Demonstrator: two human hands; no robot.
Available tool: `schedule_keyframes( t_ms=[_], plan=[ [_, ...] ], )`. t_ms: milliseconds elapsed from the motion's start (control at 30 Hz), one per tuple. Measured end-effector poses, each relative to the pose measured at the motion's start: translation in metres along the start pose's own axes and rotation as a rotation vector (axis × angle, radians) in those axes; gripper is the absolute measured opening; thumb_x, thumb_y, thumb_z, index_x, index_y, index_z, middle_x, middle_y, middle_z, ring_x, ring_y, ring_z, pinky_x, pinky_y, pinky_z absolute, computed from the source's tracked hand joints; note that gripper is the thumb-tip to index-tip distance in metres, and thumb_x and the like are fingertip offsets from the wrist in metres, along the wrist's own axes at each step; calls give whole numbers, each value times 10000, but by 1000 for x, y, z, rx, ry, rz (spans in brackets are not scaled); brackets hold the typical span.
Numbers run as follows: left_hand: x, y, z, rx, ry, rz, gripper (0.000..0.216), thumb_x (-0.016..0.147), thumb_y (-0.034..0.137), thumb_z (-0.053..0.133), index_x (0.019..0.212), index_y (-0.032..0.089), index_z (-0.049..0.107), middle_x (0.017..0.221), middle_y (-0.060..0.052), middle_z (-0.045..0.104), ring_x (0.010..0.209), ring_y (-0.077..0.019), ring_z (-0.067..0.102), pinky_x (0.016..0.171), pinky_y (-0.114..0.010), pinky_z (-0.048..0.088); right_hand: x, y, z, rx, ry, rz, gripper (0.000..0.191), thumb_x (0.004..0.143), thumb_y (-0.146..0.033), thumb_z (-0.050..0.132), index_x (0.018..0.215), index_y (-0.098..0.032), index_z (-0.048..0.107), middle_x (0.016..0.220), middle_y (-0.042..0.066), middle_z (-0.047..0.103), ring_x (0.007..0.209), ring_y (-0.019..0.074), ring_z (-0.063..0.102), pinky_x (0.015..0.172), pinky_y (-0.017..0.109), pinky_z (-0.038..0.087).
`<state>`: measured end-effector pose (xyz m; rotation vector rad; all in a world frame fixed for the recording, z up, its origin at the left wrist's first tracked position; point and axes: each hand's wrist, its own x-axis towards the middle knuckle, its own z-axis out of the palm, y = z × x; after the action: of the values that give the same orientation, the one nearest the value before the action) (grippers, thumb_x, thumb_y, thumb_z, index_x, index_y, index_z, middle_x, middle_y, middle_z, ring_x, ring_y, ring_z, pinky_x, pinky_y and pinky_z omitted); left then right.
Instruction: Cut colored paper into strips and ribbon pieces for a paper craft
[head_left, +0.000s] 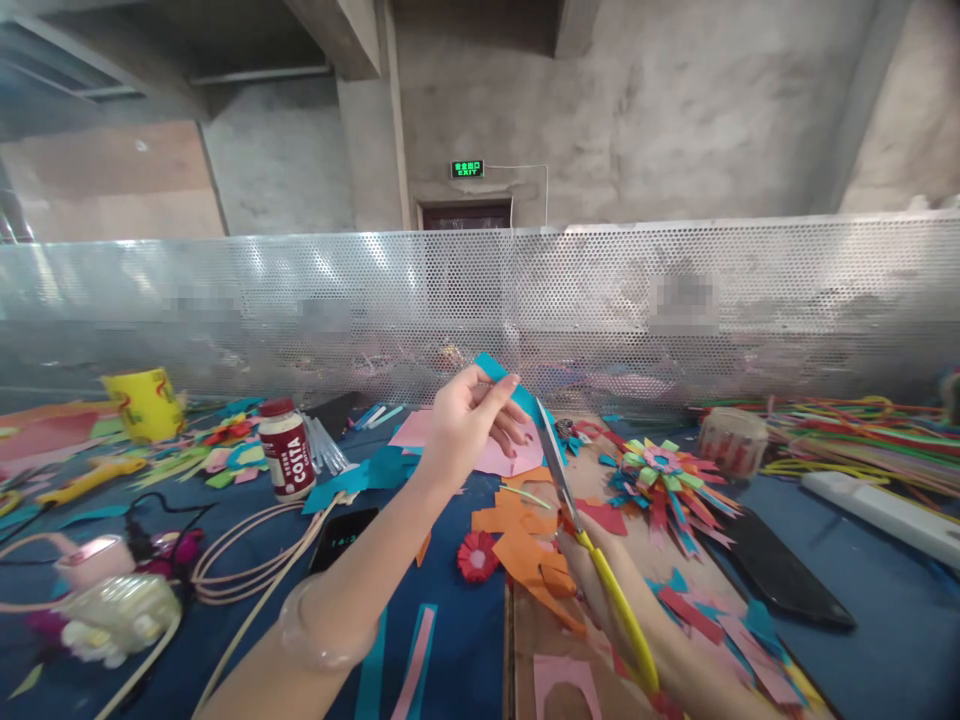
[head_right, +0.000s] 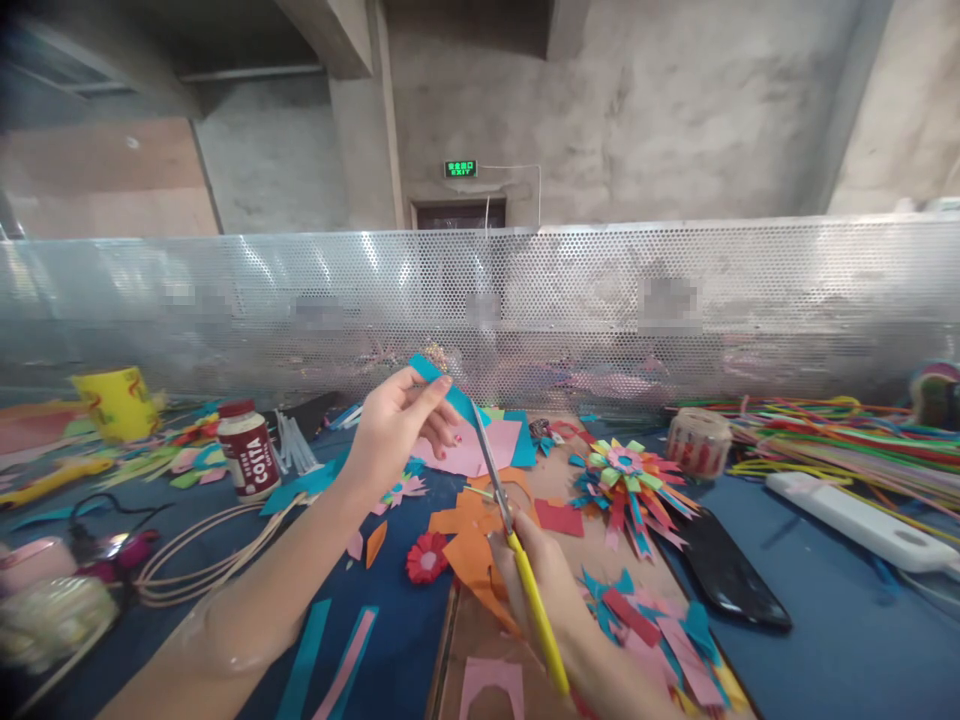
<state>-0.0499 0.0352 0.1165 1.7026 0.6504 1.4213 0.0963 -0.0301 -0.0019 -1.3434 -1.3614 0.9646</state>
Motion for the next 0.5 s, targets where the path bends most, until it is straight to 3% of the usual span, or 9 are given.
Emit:
schedule_keyframes(
  t_ms=[200, 367, 500],
  plan=[
    [17, 4, -31, -6, 158, 38, 247, 741, 387, 601, 741, 155, 518, 692, -44, 645, 553, -113, 611, 434, -204, 477, -2, -5, -1, -13, -61, -2, 278, 718, -414, 493, 874, -184, 519, 502, -60, 377, 419, 86, 351, 399, 191, 315],
    [20, 10, -54, 102, 62, 16, 160, 733, 293, 606, 785, 166, 524, 651, -25, 610, 530, -108, 573, 425, -217, 463, -4, -6, -2, -32, -117, 24, 257, 742, -429, 469, 827, -188, 497, 557, -46, 408, 431, 82, 368, 392, 186, 310],
    [17, 16, -67, 315, -57, 29, 118, 750, 228, 567, 850, 184, 521, 689, -26, 604, 530, -91, 540, 433, -208, 433, -8, -4, -7, -52, -159, 24, 224, 745, -413, 493, 810, -199, 487, 619, -37, 450, 510, 94, 434, 451, 182, 361]
  ],
)
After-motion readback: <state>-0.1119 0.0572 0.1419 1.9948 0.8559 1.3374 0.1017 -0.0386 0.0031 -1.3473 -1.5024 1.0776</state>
